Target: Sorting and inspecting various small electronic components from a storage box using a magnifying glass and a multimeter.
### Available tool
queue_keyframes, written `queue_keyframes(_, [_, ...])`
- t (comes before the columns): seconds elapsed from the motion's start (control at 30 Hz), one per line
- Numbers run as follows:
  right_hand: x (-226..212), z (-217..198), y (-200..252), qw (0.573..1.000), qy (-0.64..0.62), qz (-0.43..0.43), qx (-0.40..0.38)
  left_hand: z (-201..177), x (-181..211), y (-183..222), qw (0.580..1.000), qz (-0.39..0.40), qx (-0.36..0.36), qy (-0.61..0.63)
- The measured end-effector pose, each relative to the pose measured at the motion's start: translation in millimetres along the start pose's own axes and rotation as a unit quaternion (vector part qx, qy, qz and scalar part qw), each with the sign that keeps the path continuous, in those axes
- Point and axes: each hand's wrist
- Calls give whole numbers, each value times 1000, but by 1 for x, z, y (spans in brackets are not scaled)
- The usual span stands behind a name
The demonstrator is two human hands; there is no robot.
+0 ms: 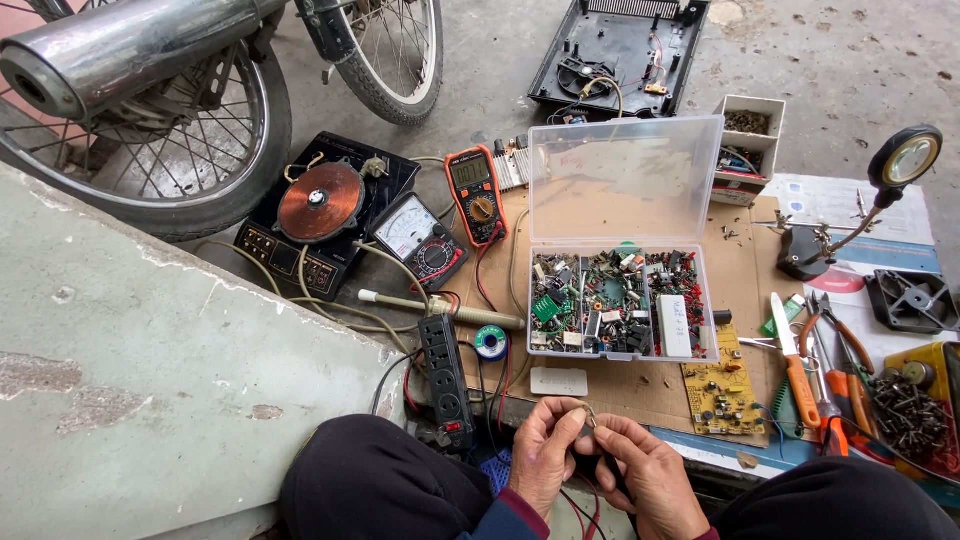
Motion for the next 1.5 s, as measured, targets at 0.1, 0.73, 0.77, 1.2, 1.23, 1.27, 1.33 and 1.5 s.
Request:
queue_keyframes(0.1, [-1, 2, 2, 1000, -4, -2, 0, -1, 0, 0, 1000, -6, 3, -8])
queue_keyframes(0.73, [-1, 1, 2, 1000, 1, -5, -2, 4, 6, 4, 1000, -15, 19, -16])
queue_keyframes(0.77, [-1, 2, 2, 1000, -1, -3, 0, 3, 4, 3, 1000, -10, 16, -14])
queue_keyframes(1.2, [-2, 2, 3, 1000, -1, -4, -1, 2, 3, 2, 1000, -7, 13, -16])
queue_keyframes(1.23, [-2, 2, 3, 1000, -1, -4, 0, 2, 3, 2, 1000, -7, 13, -16])
queue_keyframes(1.27, [-3, 3, 3, 1000, 1, -3, -1, 2, 3, 2, 1000, -7, 11, -14])
queue_keyframes(1.33, [-3, 3, 4, 1000, 2, -2, -1, 2, 3, 2, 1000, -6, 9, -12])
queue_keyframes(1.5, [-4, 5, 5, 1000, 0, -3, 4, 3, 4, 3, 1000, -10, 12, -16])
Point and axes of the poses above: each hand's wrist, its own y-axis away from the middle knuckle, its own z-axis out of the palm, x = y × z, and after that the axes turned 14 degrees about -z, right-handed
